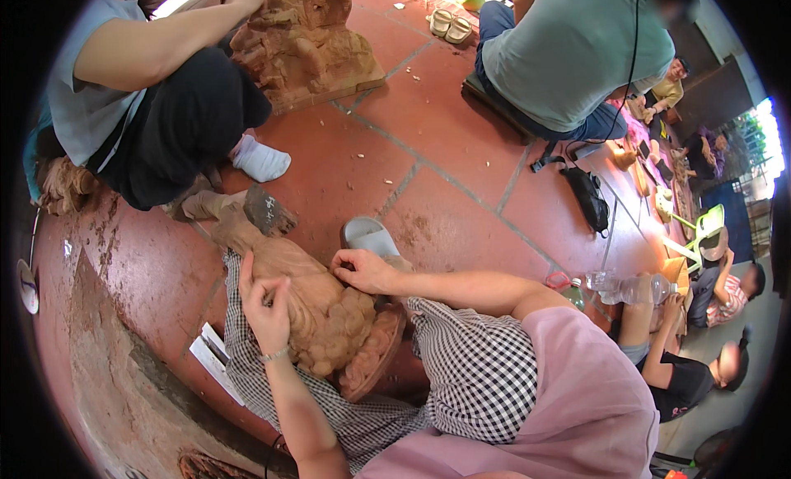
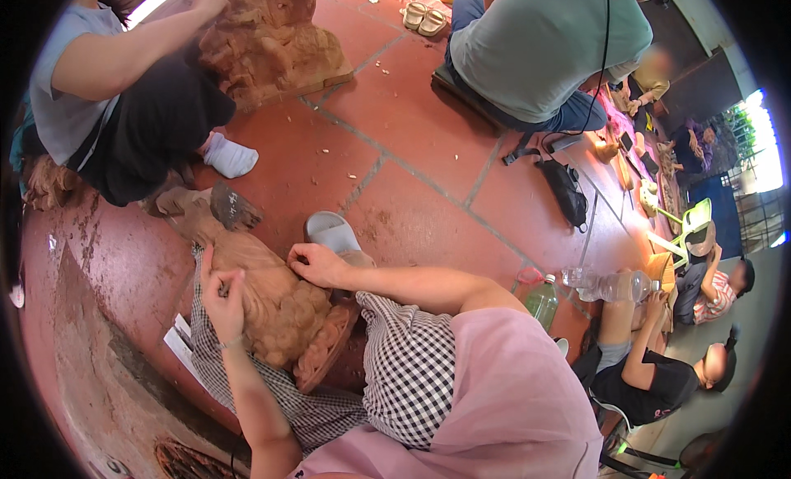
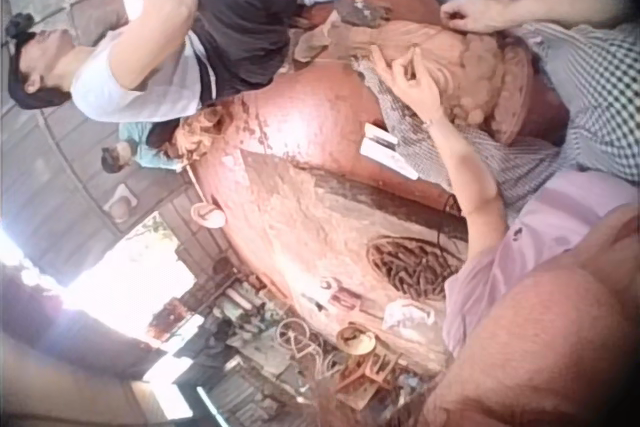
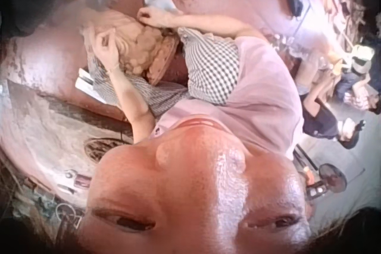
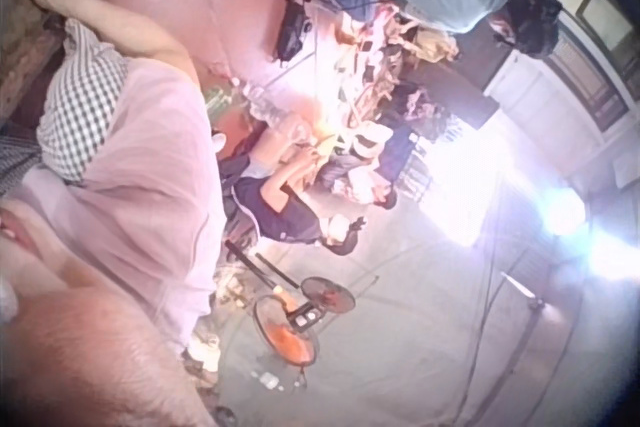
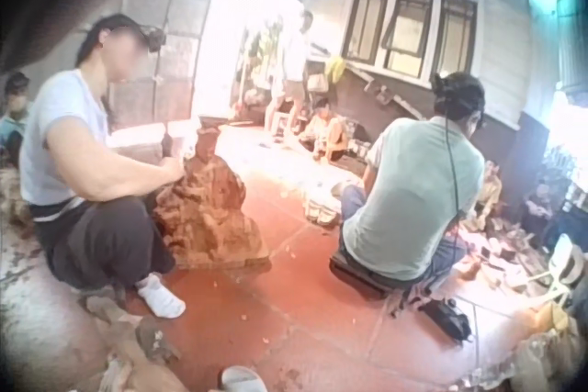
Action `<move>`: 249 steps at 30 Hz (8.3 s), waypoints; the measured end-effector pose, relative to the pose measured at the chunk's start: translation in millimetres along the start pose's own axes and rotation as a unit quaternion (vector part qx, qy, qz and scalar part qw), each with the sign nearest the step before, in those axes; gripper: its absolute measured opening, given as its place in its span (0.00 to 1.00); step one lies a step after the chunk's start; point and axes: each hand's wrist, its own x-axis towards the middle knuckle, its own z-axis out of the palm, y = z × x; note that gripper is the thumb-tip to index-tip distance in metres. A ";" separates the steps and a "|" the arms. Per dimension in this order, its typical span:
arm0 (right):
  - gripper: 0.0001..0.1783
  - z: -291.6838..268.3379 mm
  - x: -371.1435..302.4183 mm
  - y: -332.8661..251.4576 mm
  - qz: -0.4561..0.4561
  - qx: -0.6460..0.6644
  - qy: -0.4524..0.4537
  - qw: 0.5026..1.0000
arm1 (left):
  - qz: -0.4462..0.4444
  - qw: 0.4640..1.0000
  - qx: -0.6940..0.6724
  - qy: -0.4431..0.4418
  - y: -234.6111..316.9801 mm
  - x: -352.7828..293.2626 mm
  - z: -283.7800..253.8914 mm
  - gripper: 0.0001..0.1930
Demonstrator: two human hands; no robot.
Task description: The person sits on the floor and carves a wooden sculpture of a figure using a small carving tool. They hold the wood on their lap and use both hands to shape the details of the figure's body and clothing.
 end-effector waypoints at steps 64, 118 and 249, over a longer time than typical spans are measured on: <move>0.10 -2.9 11.6 15.2 0.044 -0.017 -0.044 0.998 | 0.109 0.966 0.190 0.137 8.3 -12.1 -7.6 0.14; 0.13 5.0 -3.3 -95.8 -0.258 -0.086 0.022 0.962 | -0.144 0.963 -0.168 0.154 19.1 -20.1 -10.6 0.05; 0.15 16.3 34.5 -46.5 -0.330 -0.109 0.019 0.937 | -0.213 0.954 -0.203 0.056 -7.1 7.2 21.5 0.31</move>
